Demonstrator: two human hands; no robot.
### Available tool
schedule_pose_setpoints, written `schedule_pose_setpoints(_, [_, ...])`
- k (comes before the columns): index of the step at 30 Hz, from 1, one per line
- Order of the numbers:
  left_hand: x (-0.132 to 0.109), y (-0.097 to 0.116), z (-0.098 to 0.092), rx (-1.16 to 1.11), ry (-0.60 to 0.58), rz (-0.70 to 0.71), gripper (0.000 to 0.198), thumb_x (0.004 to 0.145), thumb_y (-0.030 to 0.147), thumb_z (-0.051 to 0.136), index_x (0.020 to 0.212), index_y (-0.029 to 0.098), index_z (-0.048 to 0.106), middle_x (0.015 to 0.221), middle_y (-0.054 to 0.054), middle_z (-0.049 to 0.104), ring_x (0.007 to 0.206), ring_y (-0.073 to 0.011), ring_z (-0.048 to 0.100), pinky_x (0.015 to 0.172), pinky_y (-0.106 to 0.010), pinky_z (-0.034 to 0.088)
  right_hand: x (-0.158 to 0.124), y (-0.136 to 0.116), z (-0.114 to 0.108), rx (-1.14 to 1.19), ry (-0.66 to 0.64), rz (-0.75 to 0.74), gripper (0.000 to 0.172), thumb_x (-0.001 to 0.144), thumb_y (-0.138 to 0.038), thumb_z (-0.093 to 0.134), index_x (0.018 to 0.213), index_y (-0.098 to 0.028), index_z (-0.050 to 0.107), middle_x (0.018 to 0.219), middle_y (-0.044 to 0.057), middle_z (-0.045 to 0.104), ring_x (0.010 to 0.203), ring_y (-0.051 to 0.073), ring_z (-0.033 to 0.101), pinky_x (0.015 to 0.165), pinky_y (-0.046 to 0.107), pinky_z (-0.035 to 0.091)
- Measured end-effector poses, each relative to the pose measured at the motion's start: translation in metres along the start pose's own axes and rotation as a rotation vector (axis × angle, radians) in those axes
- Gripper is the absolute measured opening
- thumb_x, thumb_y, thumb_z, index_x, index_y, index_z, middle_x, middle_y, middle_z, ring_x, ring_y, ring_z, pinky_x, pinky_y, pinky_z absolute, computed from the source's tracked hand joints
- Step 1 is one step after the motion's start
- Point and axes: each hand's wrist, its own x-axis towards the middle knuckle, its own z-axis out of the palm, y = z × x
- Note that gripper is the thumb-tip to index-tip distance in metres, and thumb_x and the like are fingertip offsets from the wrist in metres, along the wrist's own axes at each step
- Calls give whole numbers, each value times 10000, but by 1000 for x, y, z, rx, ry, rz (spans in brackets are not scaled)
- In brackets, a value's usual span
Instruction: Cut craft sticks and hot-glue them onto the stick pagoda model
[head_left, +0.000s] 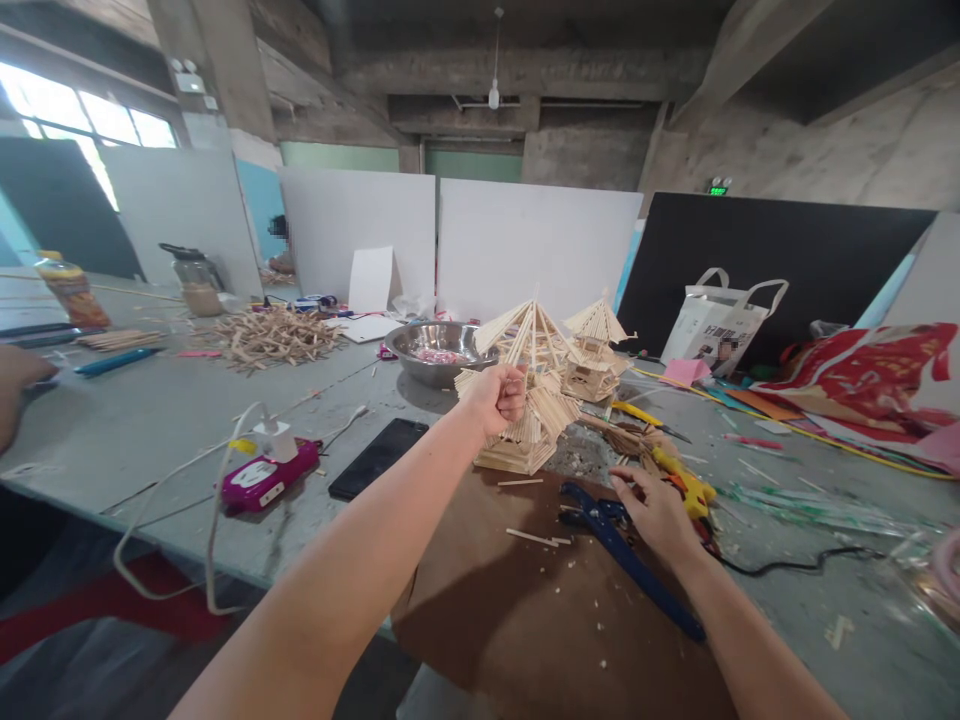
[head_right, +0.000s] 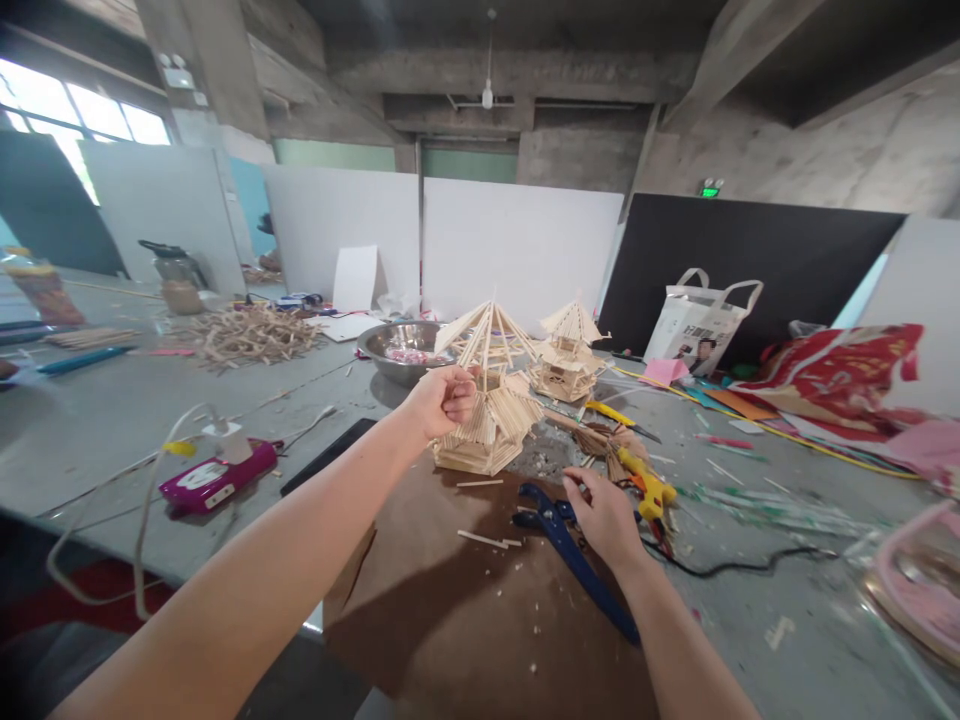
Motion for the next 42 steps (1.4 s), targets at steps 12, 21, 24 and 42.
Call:
schedule_pose_setpoints(12, [0,-2,1,-128,41,10,128,547,80,427,648,157,410,380,95,220,251,-21,155,283,-152,97,0,1,1,7,16,15,272,744,-346,402,832,-170,590,783,44,638,598,147,559,587,267,436])
schedule_pose_setpoints(21, [-1,-3,0,-149,42,4,114,552,75,429,637,149,418,377,95,223,249,-22,158,275,-149,102,0,5,3,27,21,11,265,743,-346,404,829,-181,593,801,42,639,626,153,568,611,268,437])
schedule_pose_setpoints(24, [-2,-3,0,-140,54,6,108,556,75,428,635,148,422,378,95,225,248,-21,160,275,-148,104,0,4,3,22,20,12,267,744,-345,400,828,-182,594,795,42,640,622,156,569,603,271,436])
schedule_pose_setpoints(42, [-1,0,0,-119,45,26,60,563,115,423,614,146,424,382,81,257,251,-30,214,279,-147,140,0,3,1,9,12,7,260,742,-341,401,818,-187,595,755,34,641,565,141,554,564,259,428])
